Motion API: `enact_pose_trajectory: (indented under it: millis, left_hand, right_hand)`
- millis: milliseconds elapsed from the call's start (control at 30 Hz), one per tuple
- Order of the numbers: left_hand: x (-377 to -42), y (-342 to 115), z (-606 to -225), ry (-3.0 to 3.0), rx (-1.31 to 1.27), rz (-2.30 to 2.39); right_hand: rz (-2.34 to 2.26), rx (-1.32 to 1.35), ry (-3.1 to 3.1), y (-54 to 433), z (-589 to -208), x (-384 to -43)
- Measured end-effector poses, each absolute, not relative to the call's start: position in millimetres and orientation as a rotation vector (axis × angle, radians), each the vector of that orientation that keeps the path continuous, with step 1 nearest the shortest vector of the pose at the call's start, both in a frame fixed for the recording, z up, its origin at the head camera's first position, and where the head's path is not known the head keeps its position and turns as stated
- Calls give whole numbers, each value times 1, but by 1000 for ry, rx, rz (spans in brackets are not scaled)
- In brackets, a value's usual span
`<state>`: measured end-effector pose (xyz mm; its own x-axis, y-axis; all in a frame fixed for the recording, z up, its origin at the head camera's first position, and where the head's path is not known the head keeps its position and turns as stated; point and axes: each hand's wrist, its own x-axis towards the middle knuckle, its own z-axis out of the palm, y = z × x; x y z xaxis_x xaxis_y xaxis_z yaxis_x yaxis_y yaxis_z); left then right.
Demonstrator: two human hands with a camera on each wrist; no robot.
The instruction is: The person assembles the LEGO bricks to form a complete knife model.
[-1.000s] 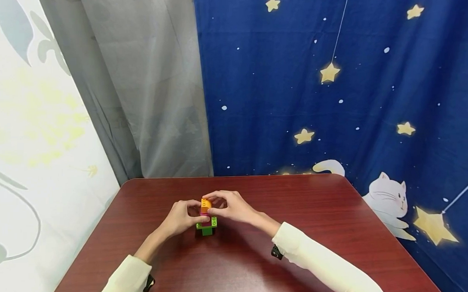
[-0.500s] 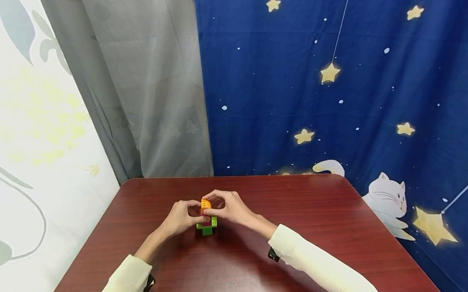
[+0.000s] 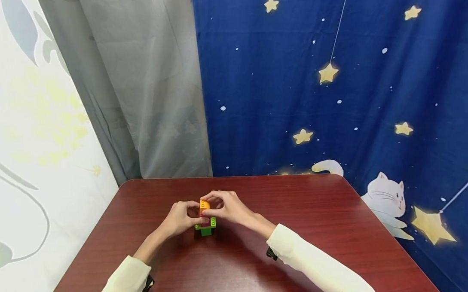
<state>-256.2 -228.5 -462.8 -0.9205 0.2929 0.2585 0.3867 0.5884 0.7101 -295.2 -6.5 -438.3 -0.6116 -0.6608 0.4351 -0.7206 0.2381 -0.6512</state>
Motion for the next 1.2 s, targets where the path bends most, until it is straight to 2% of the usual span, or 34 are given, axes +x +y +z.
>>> enact_pose_trajectory:
  millis: [367, 1200]
  left_hand:
    - [-256, -228, -464, -2687, -578, -1225]
    - [-256, -229, -465, -2698, -559, -1268]
  right_hand:
    - [1248, 1387, -2398, -7, -438, -294]
    - [1446, 1308, -2390, -7, -452, -299]
